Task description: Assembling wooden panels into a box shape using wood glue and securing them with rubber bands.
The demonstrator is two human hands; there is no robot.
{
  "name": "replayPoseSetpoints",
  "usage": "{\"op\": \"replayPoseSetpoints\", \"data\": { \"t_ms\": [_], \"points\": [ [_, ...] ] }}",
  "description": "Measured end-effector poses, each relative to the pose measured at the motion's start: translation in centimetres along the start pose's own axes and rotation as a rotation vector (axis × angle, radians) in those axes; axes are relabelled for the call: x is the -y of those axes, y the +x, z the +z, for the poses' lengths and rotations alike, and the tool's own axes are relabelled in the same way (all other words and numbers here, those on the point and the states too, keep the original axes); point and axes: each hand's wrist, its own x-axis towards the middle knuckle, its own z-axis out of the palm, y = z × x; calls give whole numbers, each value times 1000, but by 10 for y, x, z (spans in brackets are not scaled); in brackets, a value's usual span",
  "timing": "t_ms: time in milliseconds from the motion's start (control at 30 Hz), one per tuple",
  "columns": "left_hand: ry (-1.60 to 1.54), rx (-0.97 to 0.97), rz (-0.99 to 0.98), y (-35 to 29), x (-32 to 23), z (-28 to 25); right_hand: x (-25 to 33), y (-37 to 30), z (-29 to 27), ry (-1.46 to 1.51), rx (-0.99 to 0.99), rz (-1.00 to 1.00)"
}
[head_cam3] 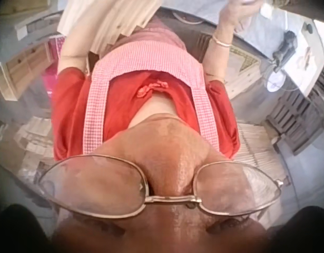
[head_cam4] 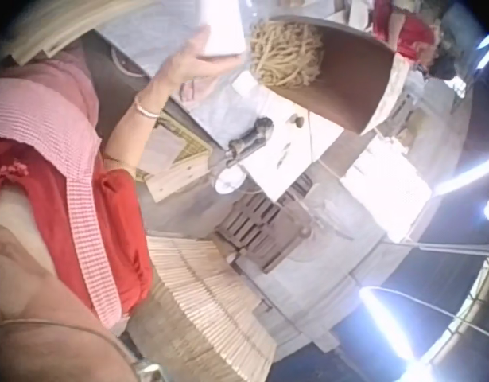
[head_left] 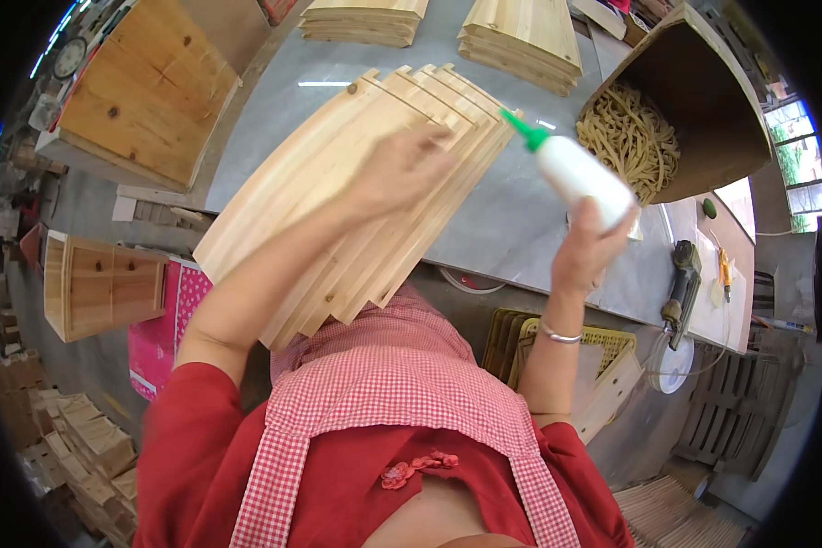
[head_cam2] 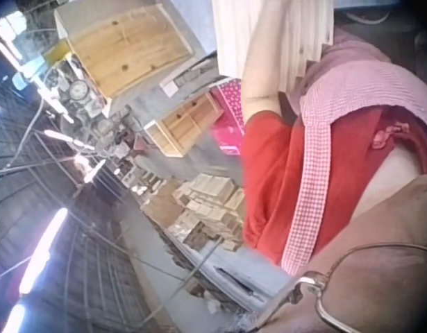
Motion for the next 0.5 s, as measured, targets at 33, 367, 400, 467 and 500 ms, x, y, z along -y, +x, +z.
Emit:
{"op": "replayPoseSetpoints", "data": {
  "t_ms": [33,367,400,467,500],
  "points": [
    [225,-10,-23,7,12,-22,2,13,-1,78,-40,-25],
    [851,-101,-3,-9,80,-58,-83,88,45,-89,204,263],
    [831,-154,36,-9,79,-58,-95,96,56,-254,205,97],
    [825,-108,-23,-7,77,-59,-116,106,76,-467,193,-51],
    [816,-119,-20,-6,76,-60,-124,111,83,-461,207,-77]
  ]
}}
